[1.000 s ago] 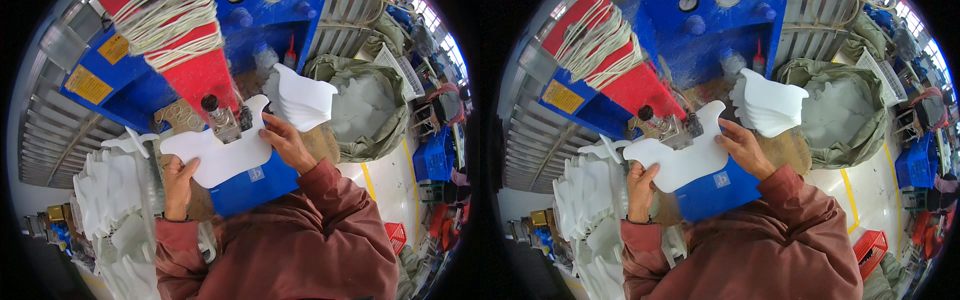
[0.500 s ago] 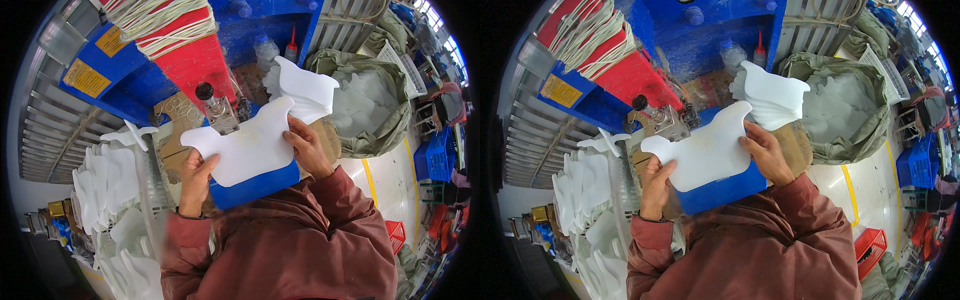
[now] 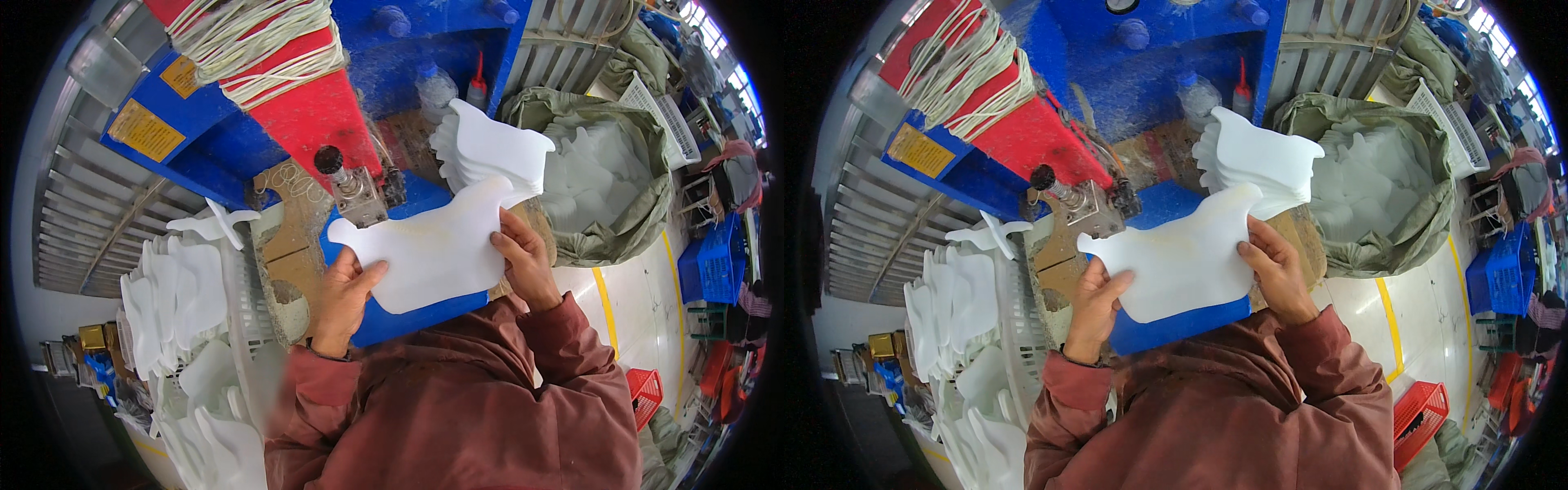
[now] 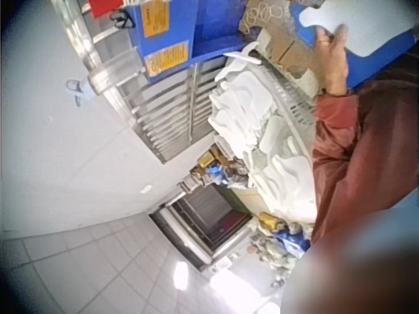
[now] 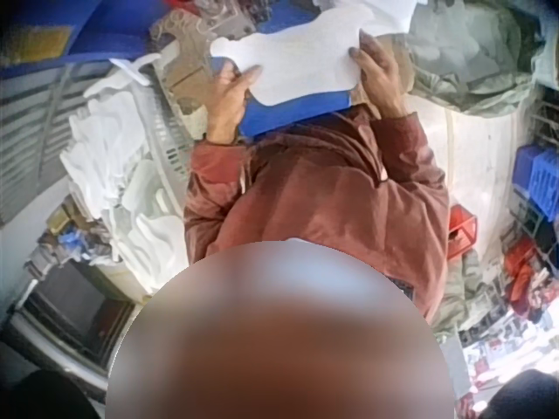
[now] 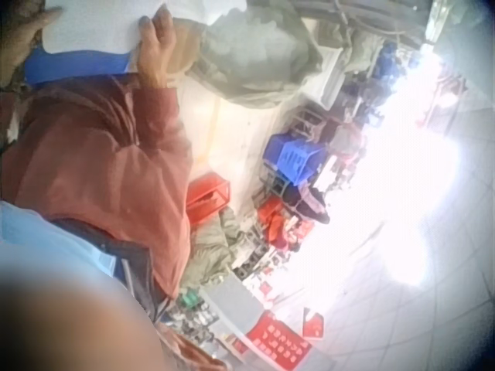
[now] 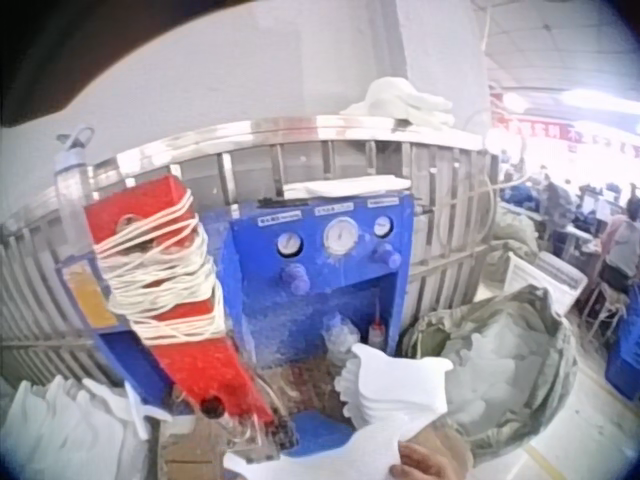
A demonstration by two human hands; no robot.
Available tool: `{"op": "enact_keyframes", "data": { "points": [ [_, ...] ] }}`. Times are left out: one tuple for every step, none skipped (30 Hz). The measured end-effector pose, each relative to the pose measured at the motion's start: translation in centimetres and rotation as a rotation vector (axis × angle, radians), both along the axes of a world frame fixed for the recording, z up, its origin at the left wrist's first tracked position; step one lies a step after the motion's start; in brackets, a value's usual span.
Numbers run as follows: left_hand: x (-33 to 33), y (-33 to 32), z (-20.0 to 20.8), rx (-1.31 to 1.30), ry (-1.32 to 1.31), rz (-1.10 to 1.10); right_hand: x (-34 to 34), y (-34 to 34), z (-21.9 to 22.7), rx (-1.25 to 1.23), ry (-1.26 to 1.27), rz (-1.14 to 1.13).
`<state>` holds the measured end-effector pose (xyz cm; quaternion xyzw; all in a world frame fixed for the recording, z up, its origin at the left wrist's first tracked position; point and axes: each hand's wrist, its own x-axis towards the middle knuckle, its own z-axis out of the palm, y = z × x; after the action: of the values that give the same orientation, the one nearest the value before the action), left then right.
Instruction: The person places white foam shoe components on the blue plate of a bench press machine, operates the press, and stacks the pressed pieces on the work surface. They repeat this cycle for several pieces, then carry a large sack of components across the floor and set it near a green basket of finished pieces.
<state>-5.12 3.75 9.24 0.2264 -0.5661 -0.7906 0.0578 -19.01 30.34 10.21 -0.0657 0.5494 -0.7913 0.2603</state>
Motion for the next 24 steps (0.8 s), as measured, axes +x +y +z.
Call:
{"op": "enact_keyframes", "data": {
  "points": [
    [-0.1, 0.3, 0.2, 0.028, 0.041, -0.012, 0.0, 0.3, -0.1, -0.036, -0.002, 0.009],
    [-0.1, 0.7, 0.4, 0.048, 0.049, -0.02, 0.0, 0.7, -0.2, -0.021, -0.009, -0.01],
    [-0.2, 1.1, 0.7, 0.069, 0.057, -0.029, 0.1, 1.0, -0.3, -0.024, -0.012, -0.023],
    [-0.4, 1.4, 0.9, 0.062, 0.048, -0.038, 0.1, 1.3, -0.4, -0.027, -0.016, -0.037],
    [-0.6, 1.8, 1.0, 0.054, 0.04, -0.049, 0.1, 1.6, -0.5, -0.026, 0.004, -0.042],
    [-0.8, 2.1, 1.2, 0.047, 0.033, -0.057, 0.0, 1.8, -0.6, -0.026, 0.025, -0.045],
    [-1.0, 2.4, 1.2, 0.053, 0.046, -0.063, 0.0, 2.1, -0.6, -0.032, 0.032, -0.054],
    [-1.1, 2.6, 1.2, 0.061, 0.06, -0.069, -0.1, 2.4, -0.6, -0.019, 0.041, -0.057],
    [-1.2, 2.8, 1.1, 0.059, 0.06, -0.079, 0.0, 2.7, -0.6, -0.013, 0.036, -0.065],
    [-1.3, 2.9, 1.0, 0.058, 0.061, -0.088, 0.0, 3.0, -0.5, -0.003, 0.004, -0.084],
    [-1.4, 3.0, 0.8, 0.05, 0.049, -0.099, 0.1, 3.2, -0.5, -0.01, 0.039, -0.071],
    [-1.4, 3.0, 0.6, 0.041, 0.038, -0.115, 0.1, 3.4, -0.4, -0.009, 0.05, -0.071],
    [-1.4, 3.0, 0.3, 0.037, 0.028, -0.129, 0.1, 3.7, -0.4, -0.03, 0.047, -0.07],
    [-1.5, 3.0, 0.1, 0.03, 0.016, -0.145, 0.2, 3.8, -0.4, -0.011, 0.063, -0.076],
    [-1.6, 2.9, -0.2, 0.011, -0.011, -0.151, 0.3, 3.9, -0.5, -0.015, 0.066, -0.082],
    [-1.7, 3.0, -0.5, 0.054, 0.026, -0.149, 0.3, 4.1, -0.6, -0.048, 0.065, -0.08],
    [-1.9, 3.2, -0.8, 0.084, 0.049, -0.137, 0.4, 4.2, -0.7, -0.005, 0.062, -0.095],
    [-2.0, 3.4, -1.1, 0.112, 0.104, -0.13, 0.5, 4.4, -0.8, 0.006, 0.055, -0.106],
    [-2.3, 3.6, -1.3, 0.099, 0.082, -0.147, 0.6, 4.5, -0.8, 0.012, 0.048, -0.113],
    [-2.5, 3.6, -1.5, 0.073, 0.085, -0.159, 0.6, 4.5, -0.9, 0.078, 0.125, -0.132],
    [-2.2, 3.3, -1.5, 0.014, -0.003, -0.168, 0.6, 4.6, -0.8, 0.08, 0.137, -0.118],
    [-1.9, 3.6, -1.5, 0.056, 0.104, -0.154, 0.7, 4.6, -0.9, 0.056, 0.132, -0.101],
    [-1.0, 2.6, -1.4, -0.049, 0.019, -0.269, 0.8, 4.5, -1.1, 0.041, 0.115, -0.089],
    [-0.1, 2.1, -1.4, 0.042, 0.006, -0.27, 0.9, 4.3, -1.3, 0.033, 0.094, -0.073]
  ]
}}
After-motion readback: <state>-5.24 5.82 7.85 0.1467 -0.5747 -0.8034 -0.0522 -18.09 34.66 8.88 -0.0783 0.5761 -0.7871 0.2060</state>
